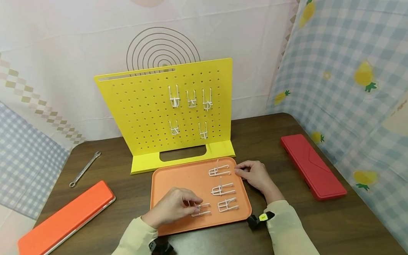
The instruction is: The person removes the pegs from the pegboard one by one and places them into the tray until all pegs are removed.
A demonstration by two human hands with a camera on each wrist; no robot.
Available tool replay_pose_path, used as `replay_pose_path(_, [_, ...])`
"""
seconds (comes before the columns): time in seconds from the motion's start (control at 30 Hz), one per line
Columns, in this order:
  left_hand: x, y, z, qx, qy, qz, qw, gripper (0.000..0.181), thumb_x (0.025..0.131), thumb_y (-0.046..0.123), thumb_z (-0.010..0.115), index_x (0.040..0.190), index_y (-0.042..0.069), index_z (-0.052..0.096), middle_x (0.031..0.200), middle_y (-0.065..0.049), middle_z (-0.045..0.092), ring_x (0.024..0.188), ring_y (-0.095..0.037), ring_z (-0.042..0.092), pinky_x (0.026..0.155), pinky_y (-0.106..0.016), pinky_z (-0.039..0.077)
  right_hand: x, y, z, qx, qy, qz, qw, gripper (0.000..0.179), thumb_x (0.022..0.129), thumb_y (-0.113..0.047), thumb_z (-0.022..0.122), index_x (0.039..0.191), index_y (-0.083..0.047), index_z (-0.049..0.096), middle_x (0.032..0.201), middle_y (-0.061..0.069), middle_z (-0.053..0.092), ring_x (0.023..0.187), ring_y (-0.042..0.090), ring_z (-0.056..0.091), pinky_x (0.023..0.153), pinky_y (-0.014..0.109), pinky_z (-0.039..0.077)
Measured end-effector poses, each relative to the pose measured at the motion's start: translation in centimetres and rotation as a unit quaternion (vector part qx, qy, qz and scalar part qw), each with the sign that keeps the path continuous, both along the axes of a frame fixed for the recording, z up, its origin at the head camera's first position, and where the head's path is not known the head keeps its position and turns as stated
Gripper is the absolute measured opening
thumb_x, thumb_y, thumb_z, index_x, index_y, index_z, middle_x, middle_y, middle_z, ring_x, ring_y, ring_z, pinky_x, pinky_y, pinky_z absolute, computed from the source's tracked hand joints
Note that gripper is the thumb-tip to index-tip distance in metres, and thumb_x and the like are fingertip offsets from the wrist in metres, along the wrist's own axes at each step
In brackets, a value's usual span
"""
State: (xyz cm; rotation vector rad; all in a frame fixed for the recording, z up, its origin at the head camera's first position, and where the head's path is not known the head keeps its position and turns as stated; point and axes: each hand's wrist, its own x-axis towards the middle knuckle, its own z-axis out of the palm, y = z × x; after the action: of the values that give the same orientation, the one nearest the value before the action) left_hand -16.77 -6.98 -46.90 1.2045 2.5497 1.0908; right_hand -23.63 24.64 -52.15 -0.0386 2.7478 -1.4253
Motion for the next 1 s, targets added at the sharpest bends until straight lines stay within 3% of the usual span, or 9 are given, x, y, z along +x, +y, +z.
replay_pose_path(0.23, [-0.1, -0.5, 0.9, 0.051, -0.022, 0.029, 0.9981, 0.02, 0.085, 0.017, 0.075, 0.102, 0.006, 0.075, 0.093, -0.002, 0.072, 0.076, -0.001, 0.061, 0.065, -0.019, 0.05, 0.1, 0.1, 0.0, 0.002, -0.007, -0.001, 1.0, 0.023, 0.087, -0.028, 0.073, 0.102, -0.011, 0.075, 0.096, 0.005, 0.069, 0.08, 0.02, 0.057, 0.066, 0.032, 0.049])
replay_pose_path(0.43, [-1.5, -1.9, 3.7, 0.084, 0.041, 0.081, 0.9923, 0.018, 0.088, 0.021, 0.072, 0.103, 0.011, 0.074, 0.093, 0.003, 0.071, 0.075, -0.003, 0.062, 0.063, -0.022, 0.052, -0.2, 0.2, -0.1, 0.002, -0.001, 0.006, 1.0, 0.023, 0.086, -0.029, 0.074, 0.102, -0.012, 0.075, 0.096, 0.005, 0.07, 0.081, 0.02, 0.058, 0.068, 0.032, 0.049])
replay_pose_path(0.53, [-3.1, -2.9, 5.4, 0.115, 0.071, 0.114, 0.9842, 0.014, 0.088, 0.017, 0.072, 0.101, 0.011, 0.075, 0.093, 0.002, 0.072, 0.071, -0.005, 0.062, 0.061, -0.024, 0.052, -0.3, 0.3, -0.2, 0.003, 0.002, 0.007, 1.0, 0.022, 0.086, -0.029, 0.074, 0.101, -0.012, 0.075, 0.096, 0.005, 0.07, 0.082, 0.019, 0.059, 0.069, 0.032, 0.049])
replay_pose_path(0.67, [-5.8, -3.9, 7.2, 0.149, 0.085, 0.167, 0.9709, 0.014, 0.088, 0.017, 0.073, 0.1, 0.012, 0.075, 0.089, 0.004, 0.071, 0.069, -0.006, 0.061, 0.059, -0.026, 0.052, -0.4, 0.4, -0.2, 0.008, 0.001, 0.006, 0.9999, 0.023, 0.086, -0.03, 0.074, 0.101, -0.013, 0.075, 0.097, 0.005, 0.07, 0.083, 0.019, 0.059, 0.069, 0.032, 0.049])
replay_pose_path(0.8, [-8.5, -4.2, 8.8, 0.183, 0.069, 0.213, 0.9573, 0.017, 0.088, 0.02, 0.073, 0.103, 0.013, 0.075, 0.087, 0.004, 0.07, 0.073, -0.009, 0.062, 0.063, -0.028, 0.053, -0.4, 0.4, -0.2, 0.01, -0.006, 0.003, 0.9999, 0.024, 0.086, -0.031, 0.073, 0.102, -0.013, 0.075, 0.098, 0.005, 0.07, 0.082, 0.019, 0.058, 0.069, 0.032, 0.049])
replay_pose_path(1.0, [-11.9, -3.7, 10.9, 0.249, 0.022, 0.25, 0.9355, 0.027, 0.087, 0.023, 0.074, 0.111, 0.011, 0.071, 0.09, 0.0, 0.068, 0.082, -0.014, 0.063, 0.072, -0.031, 0.053, -0.1, 0.2, -0.1, 0.011, -0.003, 0.002, 0.9999, 0.023, 0.087, -0.03, 0.073, 0.102, -0.012, 0.075, 0.098, 0.005, 0.07, 0.083, 0.02, 0.058, 0.069, 0.032, 0.049])
